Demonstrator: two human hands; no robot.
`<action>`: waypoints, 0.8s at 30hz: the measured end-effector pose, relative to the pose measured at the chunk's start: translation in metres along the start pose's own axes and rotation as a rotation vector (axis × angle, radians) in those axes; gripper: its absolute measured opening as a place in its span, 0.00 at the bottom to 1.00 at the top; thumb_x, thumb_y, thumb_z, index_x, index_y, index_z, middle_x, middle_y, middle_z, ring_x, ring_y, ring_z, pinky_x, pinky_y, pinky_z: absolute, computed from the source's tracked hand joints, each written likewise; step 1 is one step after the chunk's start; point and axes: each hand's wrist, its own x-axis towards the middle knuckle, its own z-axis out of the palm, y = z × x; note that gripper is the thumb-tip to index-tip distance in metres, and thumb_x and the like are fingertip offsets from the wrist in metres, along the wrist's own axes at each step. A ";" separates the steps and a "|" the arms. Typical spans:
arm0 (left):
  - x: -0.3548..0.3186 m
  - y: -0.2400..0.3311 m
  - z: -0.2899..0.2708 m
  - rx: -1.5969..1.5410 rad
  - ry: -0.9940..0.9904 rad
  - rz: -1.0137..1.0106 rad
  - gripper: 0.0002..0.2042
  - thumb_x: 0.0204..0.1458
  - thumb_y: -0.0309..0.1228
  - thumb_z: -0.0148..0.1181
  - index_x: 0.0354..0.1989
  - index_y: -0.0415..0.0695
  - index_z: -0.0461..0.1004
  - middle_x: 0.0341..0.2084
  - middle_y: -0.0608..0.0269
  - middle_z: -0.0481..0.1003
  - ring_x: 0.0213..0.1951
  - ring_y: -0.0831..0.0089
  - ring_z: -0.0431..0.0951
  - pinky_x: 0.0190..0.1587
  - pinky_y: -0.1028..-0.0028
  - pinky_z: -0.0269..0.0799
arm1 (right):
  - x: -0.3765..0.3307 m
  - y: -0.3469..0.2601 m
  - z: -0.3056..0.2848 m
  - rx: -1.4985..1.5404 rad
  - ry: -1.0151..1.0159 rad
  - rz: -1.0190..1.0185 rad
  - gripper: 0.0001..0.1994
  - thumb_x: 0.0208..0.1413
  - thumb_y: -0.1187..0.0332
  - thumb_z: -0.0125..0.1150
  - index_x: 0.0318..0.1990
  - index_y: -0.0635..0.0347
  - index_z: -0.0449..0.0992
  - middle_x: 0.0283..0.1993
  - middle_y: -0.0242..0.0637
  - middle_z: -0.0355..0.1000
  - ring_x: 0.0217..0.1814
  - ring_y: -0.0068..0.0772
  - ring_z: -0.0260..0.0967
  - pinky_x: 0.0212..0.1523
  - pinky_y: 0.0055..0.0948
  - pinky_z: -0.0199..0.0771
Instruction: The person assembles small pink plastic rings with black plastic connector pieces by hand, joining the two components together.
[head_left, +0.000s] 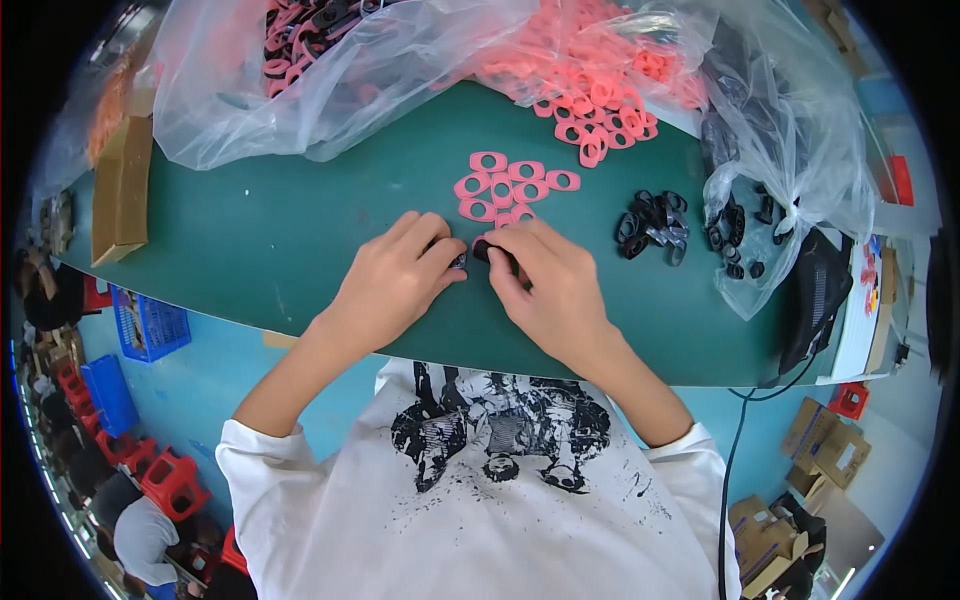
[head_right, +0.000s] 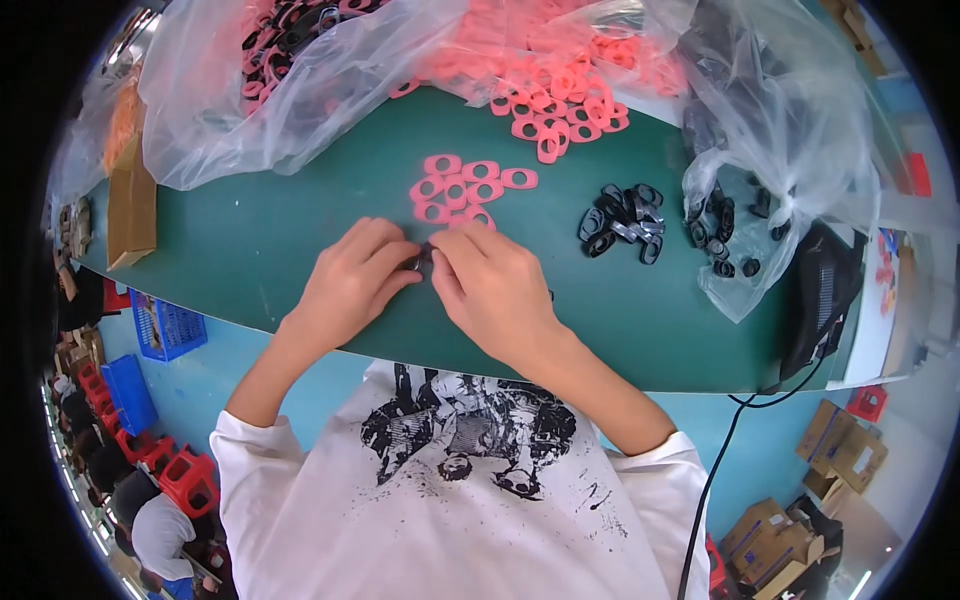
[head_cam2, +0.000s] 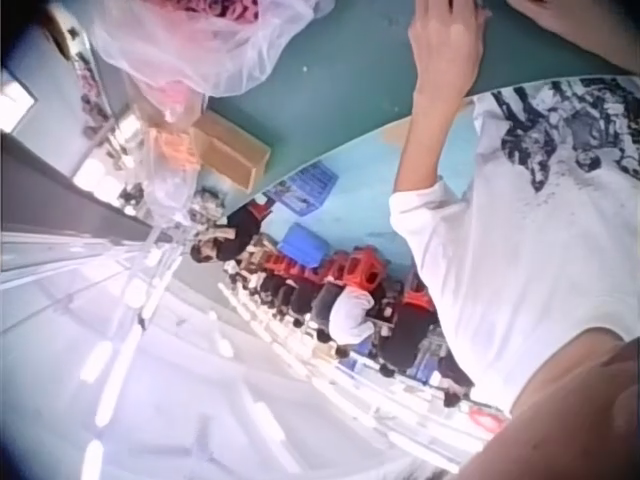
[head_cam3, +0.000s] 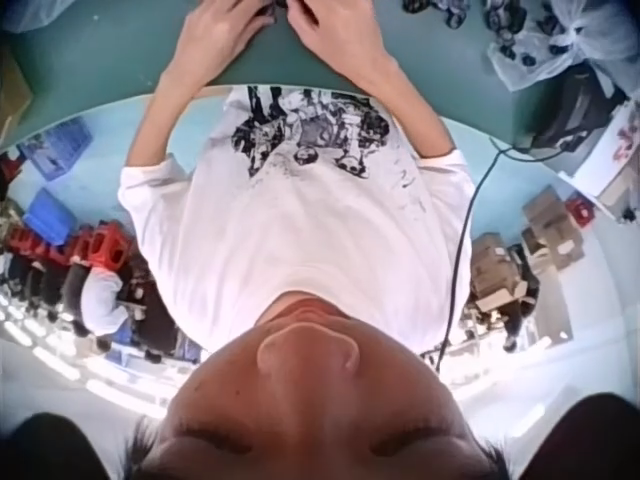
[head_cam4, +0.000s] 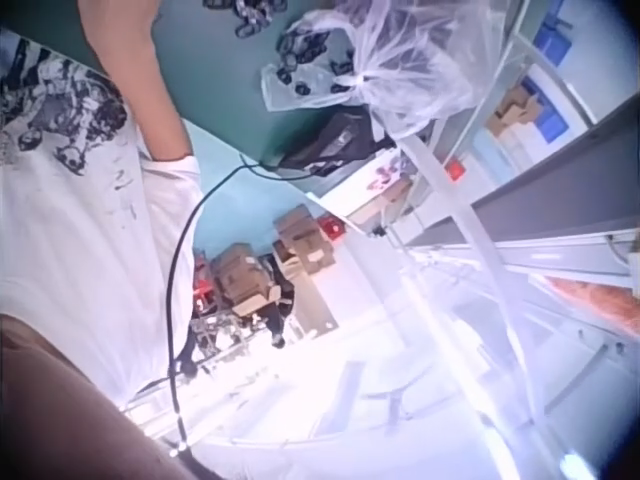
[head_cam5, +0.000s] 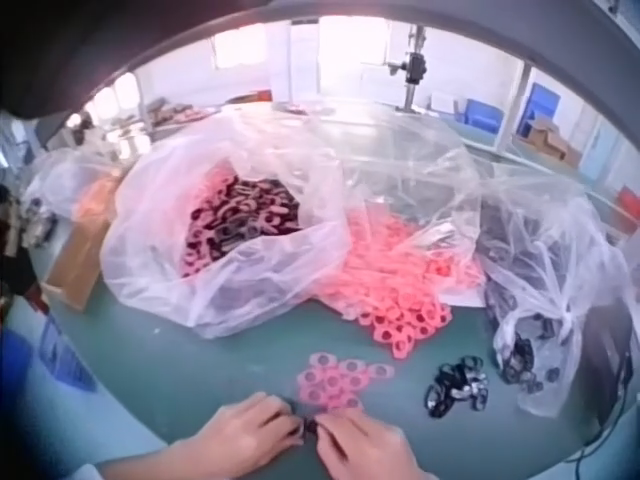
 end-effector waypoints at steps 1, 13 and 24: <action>-0.001 0.000 -0.001 -0.002 -0.008 -0.008 0.14 0.41 0.27 0.70 0.37 0.41 0.75 0.33 0.63 0.69 0.35 0.66 0.73 0.32 0.67 0.74 | 0.000 0.003 0.006 -0.096 0.023 -0.048 0.08 0.47 0.80 0.66 0.37 0.63 0.79 0.32 0.36 0.73 0.25 0.28 0.70 0.24 0.27 0.71; -0.018 0.001 -0.005 -0.067 0.004 -0.079 0.14 0.41 0.25 0.70 0.37 0.41 0.75 0.32 0.63 0.67 0.34 0.66 0.73 0.32 0.67 0.74 | 0.001 0.001 0.010 -0.197 0.074 0.096 0.06 0.44 0.79 0.69 0.31 0.63 0.79 0.31 0.35 0.70 0.28 0.31 0.70 0.26 0.29 0.70; -0.012 0.004 -0.010 -0.093 -0.033 -0.109 0.17 0.41 0.27 0.71 0.41 0.42 0.74 0.33 0.63 0.68 0.36 0.65 0.72 0.32 0.66 0.73 | -0.001 -0.002 0.011 -0.187 0.141 0.205 0.05 0.46 0.79 0.68 0.29 0.63 0.77 0.30 0.36 0.70 0.28 0.32 0.69 0.26 0.27 0.65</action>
